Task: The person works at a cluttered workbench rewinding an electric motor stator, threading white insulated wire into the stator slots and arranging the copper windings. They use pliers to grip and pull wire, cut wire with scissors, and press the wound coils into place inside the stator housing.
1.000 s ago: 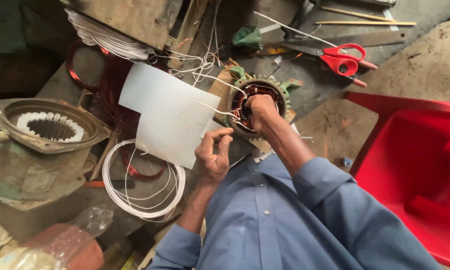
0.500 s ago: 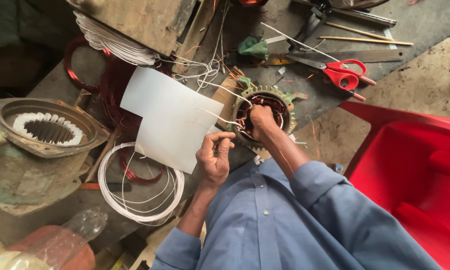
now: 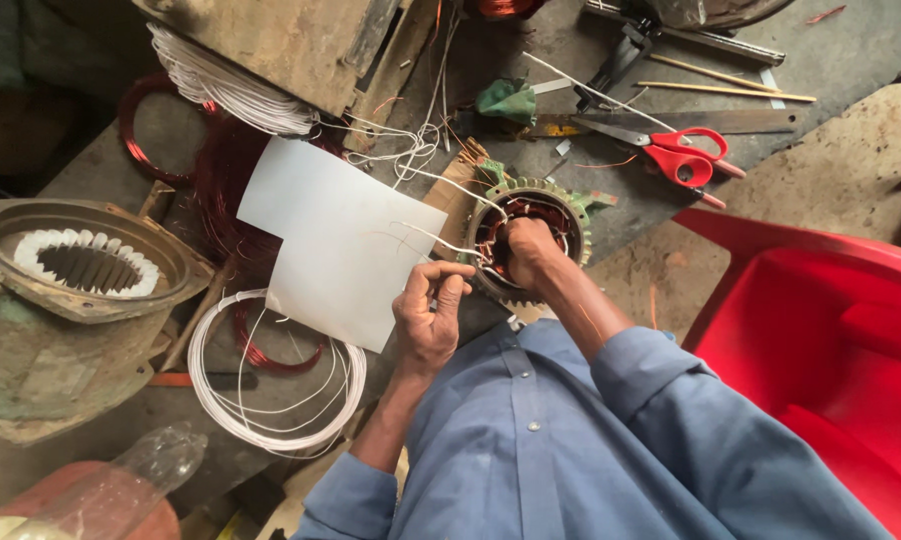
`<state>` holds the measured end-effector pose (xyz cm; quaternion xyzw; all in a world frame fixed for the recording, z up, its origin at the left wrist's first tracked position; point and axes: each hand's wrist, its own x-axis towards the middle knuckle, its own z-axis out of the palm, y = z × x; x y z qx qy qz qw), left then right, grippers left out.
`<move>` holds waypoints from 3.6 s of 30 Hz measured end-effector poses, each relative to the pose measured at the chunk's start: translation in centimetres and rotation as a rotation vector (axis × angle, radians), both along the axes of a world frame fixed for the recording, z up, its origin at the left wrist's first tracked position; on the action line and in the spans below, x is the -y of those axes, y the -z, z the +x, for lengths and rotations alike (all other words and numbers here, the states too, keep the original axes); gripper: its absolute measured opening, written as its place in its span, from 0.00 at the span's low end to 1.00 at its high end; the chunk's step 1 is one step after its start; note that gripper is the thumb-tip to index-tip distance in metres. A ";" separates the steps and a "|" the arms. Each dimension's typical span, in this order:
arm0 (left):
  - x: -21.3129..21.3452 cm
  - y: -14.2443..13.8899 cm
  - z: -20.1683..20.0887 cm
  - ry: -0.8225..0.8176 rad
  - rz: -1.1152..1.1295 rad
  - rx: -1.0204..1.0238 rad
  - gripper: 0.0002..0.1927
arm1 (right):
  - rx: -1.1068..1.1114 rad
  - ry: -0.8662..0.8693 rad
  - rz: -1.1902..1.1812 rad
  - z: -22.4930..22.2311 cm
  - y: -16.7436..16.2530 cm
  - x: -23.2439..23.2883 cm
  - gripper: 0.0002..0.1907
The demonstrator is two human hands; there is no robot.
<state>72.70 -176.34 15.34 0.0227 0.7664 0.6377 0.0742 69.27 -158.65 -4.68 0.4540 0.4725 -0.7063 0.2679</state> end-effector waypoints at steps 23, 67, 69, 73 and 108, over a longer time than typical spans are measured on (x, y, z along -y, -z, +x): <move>0.4 0.4 1.0 -0.051 -0.052 0.031 0.08 | 0.053 0.205 -0.057 -1.5 -2.5 -0.2 0.07; -1.3 0.9 -2.8 -0.052 -0.263 -0.188 0.06 | 0.064 0.191 -0.208 -1.0 -3.4 -1.4 0.07; -1.4 0.7 -2.8 -0.031 -0.294 -0.182 0.06 | 0.062 0.136 -0.225 -1.0 -3.9 -1.6 0.08; -1.5 0.5 -2.9 -0.027 -0.408 -0.344 0.06 | -0.004 -0.070 -0.093 -0.9 -3.9 -1.9 0.09; -1.6 1.3 0.2 0.035 -0.360 -0.520 0.07 | -0.415 0.191 -0.287 -0.1 -5.6 -2.3 0.06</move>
